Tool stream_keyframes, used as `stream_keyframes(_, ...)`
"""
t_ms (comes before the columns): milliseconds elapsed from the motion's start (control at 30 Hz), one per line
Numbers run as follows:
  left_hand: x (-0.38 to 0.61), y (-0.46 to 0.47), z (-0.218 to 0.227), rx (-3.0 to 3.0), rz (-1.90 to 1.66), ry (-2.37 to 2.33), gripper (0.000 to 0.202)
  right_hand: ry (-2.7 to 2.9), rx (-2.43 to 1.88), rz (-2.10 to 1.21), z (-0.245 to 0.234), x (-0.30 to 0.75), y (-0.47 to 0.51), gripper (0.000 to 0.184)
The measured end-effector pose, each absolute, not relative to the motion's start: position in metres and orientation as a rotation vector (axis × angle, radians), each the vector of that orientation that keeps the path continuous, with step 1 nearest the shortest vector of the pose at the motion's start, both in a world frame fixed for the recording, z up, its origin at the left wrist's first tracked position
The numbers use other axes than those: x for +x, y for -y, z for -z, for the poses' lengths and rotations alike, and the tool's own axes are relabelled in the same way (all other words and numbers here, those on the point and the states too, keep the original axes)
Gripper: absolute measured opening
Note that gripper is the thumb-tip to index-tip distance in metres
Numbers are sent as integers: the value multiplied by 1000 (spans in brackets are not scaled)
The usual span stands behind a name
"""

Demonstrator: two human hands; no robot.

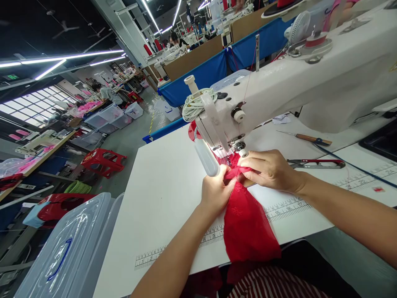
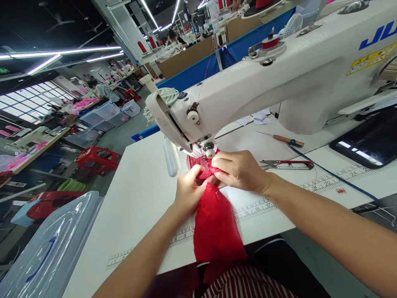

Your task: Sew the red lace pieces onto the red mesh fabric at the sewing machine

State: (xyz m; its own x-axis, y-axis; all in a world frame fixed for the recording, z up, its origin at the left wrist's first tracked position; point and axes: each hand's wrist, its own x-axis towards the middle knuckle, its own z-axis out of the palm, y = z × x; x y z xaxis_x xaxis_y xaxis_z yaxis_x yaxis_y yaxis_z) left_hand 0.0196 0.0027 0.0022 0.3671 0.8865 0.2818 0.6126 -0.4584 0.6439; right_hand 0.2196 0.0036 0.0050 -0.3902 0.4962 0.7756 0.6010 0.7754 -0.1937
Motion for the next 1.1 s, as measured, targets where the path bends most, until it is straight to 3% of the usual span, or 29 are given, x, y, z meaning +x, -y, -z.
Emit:
stream_keyframes(167, 17, -1, -6, 2412, -890, -1267, 17, 2106, -831, 143, -4, 222, -3, 19)
stream_keyframes(600, 11, 7, 1, 3072, -799, -1097, 29, 2431, -762, 331, -4, 226, 1, 26)
stream_keyframes(967, 9, 21, -27, 2918, -314, -1053, 33, 2502, -687, 358, -5, 219, -3, 28)
stream_keyframes(1100, 5, 22, -35, 2869, -263, -1003, 61, 2496, -811, 361, -2, 221, -3, 28)
